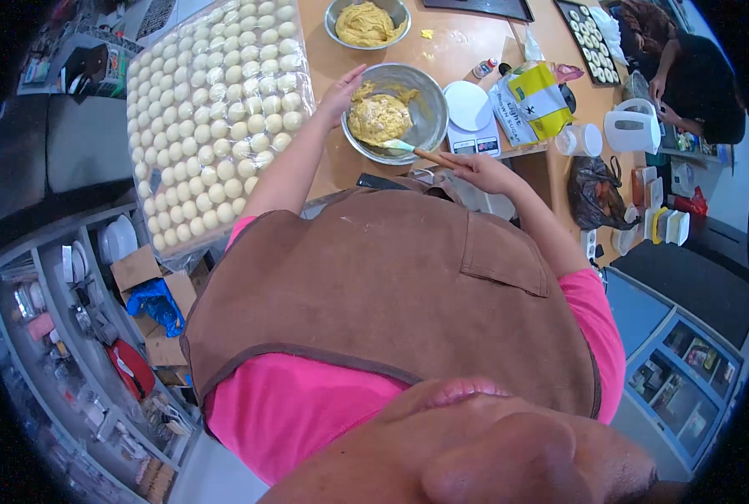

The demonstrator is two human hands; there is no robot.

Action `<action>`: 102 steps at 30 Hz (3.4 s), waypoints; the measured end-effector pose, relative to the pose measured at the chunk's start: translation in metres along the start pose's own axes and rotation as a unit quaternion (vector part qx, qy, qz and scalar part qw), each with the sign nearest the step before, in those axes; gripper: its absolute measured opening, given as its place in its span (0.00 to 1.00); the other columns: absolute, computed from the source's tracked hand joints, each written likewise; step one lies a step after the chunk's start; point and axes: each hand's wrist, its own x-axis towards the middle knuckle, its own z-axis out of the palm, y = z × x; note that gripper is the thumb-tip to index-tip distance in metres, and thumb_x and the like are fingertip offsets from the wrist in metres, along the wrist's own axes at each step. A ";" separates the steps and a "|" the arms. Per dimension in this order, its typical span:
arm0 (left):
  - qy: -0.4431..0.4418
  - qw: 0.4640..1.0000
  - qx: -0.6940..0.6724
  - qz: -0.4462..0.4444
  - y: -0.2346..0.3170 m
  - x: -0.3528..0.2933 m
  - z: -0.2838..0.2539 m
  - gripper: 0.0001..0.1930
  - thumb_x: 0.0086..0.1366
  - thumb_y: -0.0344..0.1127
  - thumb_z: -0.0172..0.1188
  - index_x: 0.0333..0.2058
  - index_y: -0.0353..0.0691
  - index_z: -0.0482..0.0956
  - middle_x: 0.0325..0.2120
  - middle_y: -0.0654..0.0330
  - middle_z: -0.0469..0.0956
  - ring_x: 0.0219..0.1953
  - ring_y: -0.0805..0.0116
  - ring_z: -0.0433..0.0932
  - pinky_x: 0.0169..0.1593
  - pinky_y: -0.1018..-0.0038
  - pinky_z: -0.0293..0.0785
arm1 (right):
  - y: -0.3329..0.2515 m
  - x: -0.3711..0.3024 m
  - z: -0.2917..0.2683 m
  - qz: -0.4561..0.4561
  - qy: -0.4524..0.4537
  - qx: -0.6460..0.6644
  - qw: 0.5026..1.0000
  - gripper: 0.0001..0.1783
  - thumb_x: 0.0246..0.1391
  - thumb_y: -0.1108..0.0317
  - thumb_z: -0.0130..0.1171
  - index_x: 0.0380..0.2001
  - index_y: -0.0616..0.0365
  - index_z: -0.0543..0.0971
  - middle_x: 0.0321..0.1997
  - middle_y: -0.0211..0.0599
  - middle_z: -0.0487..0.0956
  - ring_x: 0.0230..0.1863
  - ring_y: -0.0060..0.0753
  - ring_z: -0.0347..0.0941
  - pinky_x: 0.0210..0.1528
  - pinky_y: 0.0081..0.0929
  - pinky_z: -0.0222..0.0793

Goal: The person stirs a mixture in a bowl using a wooden spoon, gradually adding ingredients from a small container.

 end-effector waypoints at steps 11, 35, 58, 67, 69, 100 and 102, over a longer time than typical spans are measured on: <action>0.100 0.989 -0.097 0.038 -0.006 -0.018 0.014 0.19 0.68 0.31 0.40 0.56 0.37 0.61 0.52 0.57 0.68 0.51 0.66 0.69 0.54 0.69 0.69 | 0.018 0.012 0.023 -0.036 0.024 0.058 0.997 0.24 0.52 0.71 0.50 0.54 0.52 0.68 0.36 0.48 0.78 0.33 0.36 0.74 0.40 0.27 0.67; 0.253 0.950 -0.044 0.176 -0.050 -0.052 0.024 0.19 0.68 0.35 0.44 0.55 0.36 0.63 0.50 0.59 0.69 0.51 0.72 0.67 0.54 0.76 0.62 | 0.000 0.011 0.033 -0.079 0.215 -0.179 0.957 0.20 0.60 0.59 0.42 0.50 0.60 0.64 0.43 0.50 0.75 0.42 0.45 0.74 0.40 0.40 0.72; 0.325 0.930 0.046 0.165 -0.051 -0.044 0.028 0.14 0.66 0.36 0.48 0.43 0.32 0.74 0.36 0.59 0.77 0.36 0.74 0.73 0.41 0.77 0.69 | 0.021 -0.005 0.006 0.183 -0.188 0.356 0.897 0.20 0.60 0.50 0.42 0.30 0.58 0.70 0.15 0.27 0.68 0.10 0.27 0.60 0.11 0.25 0.55; 0.229 0.961 0.070 0.139 -0.032 -0.029 0.012 0.15 0.65 0.36 0.50 0.45 0.32 0.73 0.37 0.62 0.77 0.37 0.77 0.73 0.42 0.80 0.69 | -0.060 -0.055 -0.066 0.024 0.102 -0.378 0.920 0.11 0.52 0.61 0.50 0.34 0.54 0.75 0.29 0.42 0.77 0.31 0.45 0.75 0.32 0.42 0.69; 0.211 0.965 0.072 0.140 -0.034 -0.026 0.009 0.14 0.66 0.36 0.49 0.45 0.33 0.73 0.37 0.61 0.77 0.37 0.76 0.73 0.43 0.79 0.69 | -0.062 -0.055 -0.072 -0.007 0.151 -0.418 0.896 0.09 0.51 0.64 0.50 0.34 0.53 0.75 0.28 0.39 0.77 0.30 0.43 0.76 0.30 0.40 0.70; 0.319 0.938 0.038 0.131 -0.032 -0.038 0.026 0.11 0.64 0.35 0.50 0.40 0.34 0.75 0.33 0.63 0.76 0.35 0.77 0.70 0.42 0.80 0.66 | 0.018 0.031 0.005 -0.005 0.046 -0.104 0.993 0.16 0.50 0.58 0.54 0.31 0.63 0.77 0.28 0.52 0.77 0.33 0.53 0.73 0.37 0.40 0.67; 0.312 0.940 0.032 0.134 -0.032 -0.040 0.024 0.12 0.64 0.36 0.51 0.40 0.34 0.74 0.33 0.63 0.75 0.36 0.76 0.70 0.43 0.79 0.66 | 0.014 0.034 0.022 0.028 0.057 0.002 0.998 0.17 0.52 0.58 0.54 0.32 0.65 0.75 0.21 0.42 0.75 0.24 0.36 0.71 0.29 0.32 0.65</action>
